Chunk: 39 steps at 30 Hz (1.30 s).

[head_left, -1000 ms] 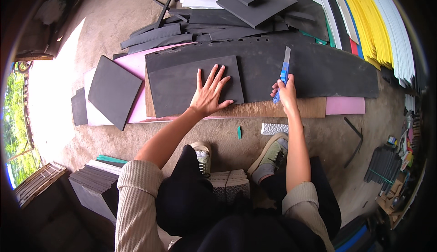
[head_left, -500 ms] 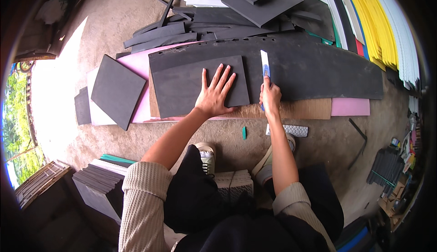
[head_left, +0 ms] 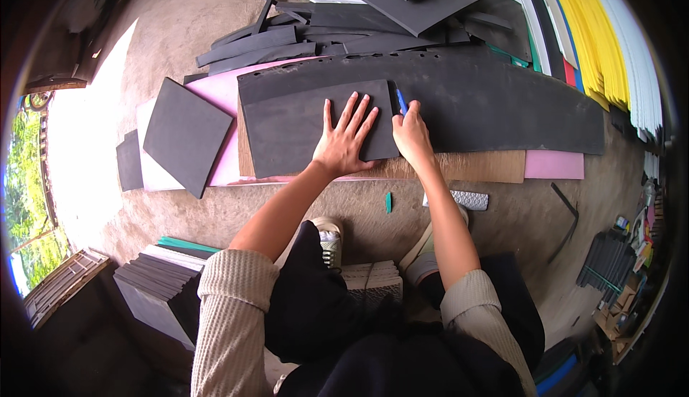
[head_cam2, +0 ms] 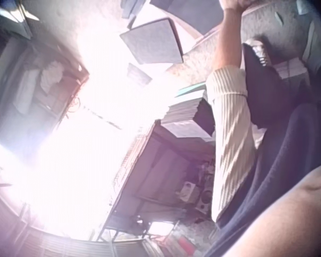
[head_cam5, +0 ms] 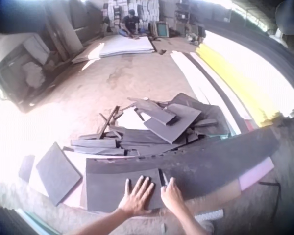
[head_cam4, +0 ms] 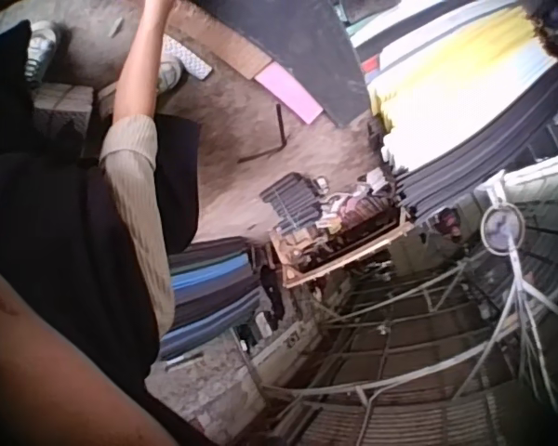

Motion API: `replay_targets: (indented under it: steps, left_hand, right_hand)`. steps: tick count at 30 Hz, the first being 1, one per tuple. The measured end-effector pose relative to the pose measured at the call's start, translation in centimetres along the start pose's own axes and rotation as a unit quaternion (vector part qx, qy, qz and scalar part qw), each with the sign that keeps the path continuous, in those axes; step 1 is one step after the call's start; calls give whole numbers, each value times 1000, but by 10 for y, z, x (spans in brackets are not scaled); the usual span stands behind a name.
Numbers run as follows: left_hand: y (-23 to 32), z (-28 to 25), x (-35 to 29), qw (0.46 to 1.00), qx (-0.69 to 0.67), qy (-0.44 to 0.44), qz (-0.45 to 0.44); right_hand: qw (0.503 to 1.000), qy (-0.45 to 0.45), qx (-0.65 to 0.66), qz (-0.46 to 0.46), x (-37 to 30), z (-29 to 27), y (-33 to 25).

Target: The person sits on the floor and uses a utility knife to cut black foam sheets into smaller rectangular pieces. They repeatedly align, score, and separate the foam, stacking the cut pieces and discarding offcuts.

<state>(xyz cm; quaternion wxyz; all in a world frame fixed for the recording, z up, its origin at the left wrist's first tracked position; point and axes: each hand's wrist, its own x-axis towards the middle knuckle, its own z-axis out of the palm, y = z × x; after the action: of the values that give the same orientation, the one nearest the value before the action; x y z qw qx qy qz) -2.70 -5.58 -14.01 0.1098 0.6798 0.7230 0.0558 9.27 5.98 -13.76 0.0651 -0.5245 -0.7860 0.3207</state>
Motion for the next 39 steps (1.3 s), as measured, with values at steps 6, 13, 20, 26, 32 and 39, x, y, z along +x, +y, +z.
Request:
replay_targets:
  steps: [6, 13, 20, 26, 32, 39]
  left_hand:
    - [0, -2, 0, 1000, 8, -14, -5]
    - [0, -2, 0, 1000, 3, -9, -4]
    - [0, 1, 0, 1000, -4, -1, -5]
    - [0, 0, 0, 1000, -6, 1, -3]
    - [1, -1, 0, 1000, -2, -7, -5]
    - [0, 0, -1, 1000, 9, -15, -11]
  right_hand:
    - [990, -55, -131, 0, 11, -4, -25]
    - [983, -22, -159, -85, 18, -3, -19]
    - [984, -130, -110, -49, 38, -12, -20]
    - [978, -150, -137, -37, 50, -15, -30]
    - [977, -79, -185, -74, 40, -7, -28]
    - [975, -37, -190, -106, 33, -4, -34]
